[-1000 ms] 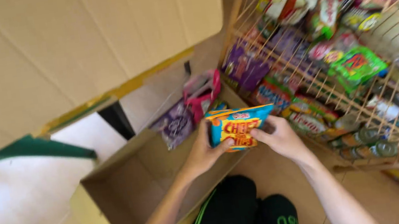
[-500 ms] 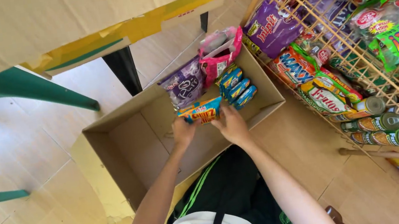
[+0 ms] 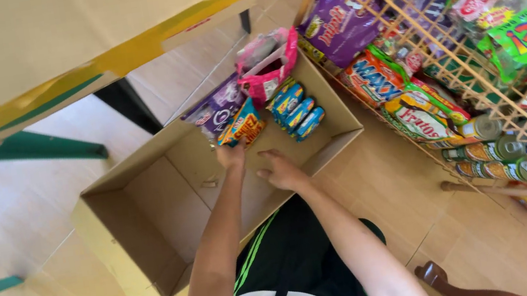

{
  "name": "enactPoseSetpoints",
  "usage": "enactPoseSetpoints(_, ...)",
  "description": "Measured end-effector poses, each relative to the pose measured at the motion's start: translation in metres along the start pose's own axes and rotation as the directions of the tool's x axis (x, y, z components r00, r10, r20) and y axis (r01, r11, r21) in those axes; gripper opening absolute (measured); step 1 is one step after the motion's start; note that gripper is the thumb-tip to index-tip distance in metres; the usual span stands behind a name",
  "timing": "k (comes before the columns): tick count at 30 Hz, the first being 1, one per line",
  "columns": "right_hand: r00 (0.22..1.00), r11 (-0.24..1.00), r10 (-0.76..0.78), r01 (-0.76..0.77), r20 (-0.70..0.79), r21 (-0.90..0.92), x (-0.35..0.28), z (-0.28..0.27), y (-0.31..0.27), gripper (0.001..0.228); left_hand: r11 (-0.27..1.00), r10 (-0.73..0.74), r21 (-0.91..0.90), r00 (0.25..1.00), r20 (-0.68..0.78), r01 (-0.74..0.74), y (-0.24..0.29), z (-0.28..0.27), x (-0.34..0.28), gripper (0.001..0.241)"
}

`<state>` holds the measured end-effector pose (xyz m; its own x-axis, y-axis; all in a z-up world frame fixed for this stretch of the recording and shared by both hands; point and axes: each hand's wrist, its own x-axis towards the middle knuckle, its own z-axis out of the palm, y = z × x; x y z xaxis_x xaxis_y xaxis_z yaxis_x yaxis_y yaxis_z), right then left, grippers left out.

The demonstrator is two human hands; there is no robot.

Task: Move various snack bags and candy packs from a metal rack into cardboard boxes for organization.

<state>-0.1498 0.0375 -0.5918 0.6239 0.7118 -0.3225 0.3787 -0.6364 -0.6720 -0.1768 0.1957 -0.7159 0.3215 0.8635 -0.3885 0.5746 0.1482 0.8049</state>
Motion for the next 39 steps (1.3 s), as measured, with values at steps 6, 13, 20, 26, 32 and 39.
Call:
enactPoseSetpoints(6, 0.999, 0.999, -0.032, 0.033, -0.029, 0.042, -0.003, -0.010, -0.013, 0.057, 0.974, 0.188, -0.116, 0.981, -0.048, -0.193, 0.004, 0.025, 0.001, 0.089)
enactPoseSetpoints(13, 0.991, 0.993, -0.016, 0.031, -0.132, 0.113, -0.015, -0.026, -0.020, 0.050, 0.993, 0.109, -0.037, 0.994, -0.024, -0.110, -0.019, 0.046, 0.015, 0.096)
enactPoseSetpoints(20, 0.941, 0.940, 0.038, 0.080, -0.336, 0.331, -0.025, -0.048, -0.037, 0.039, 0.931, 0.162, -0.348, 0.979, 0.122, -0.110, 0.008, 0.002, -0.028, 0.092)
enactPoseSetpoints(26, 0.865, 0.918, 0.034, 0.171, -0.501, 0.357, -0.060, -0.103, -0.047, 0.032, 0.887, -0.174, -0.345, 0.915, 0.364, 0.306, 0.048, -0.041, -0.097, 0.088)
enactPoseSetpoints(32, 0.776, 0.911, 0.022, 0.243, -0.631, 0.332, -0.104, -0.174, -0.061, 0.027, 0.859, 0.449, -0.411, 0.834, 0.320, -0.304, 0.108, -0.052, -0.155, 0.072)
enactPoseSetpoints(39, 0.628, 0.909, -0.002, 0.325, -0.778, 0.260, -0.150, -0.255, -0.100, 0.024, 0.541, 0.836, -0.448, 0.512, 0.198, -0.712, 0.298, -0.064, -0.226, 0.051)
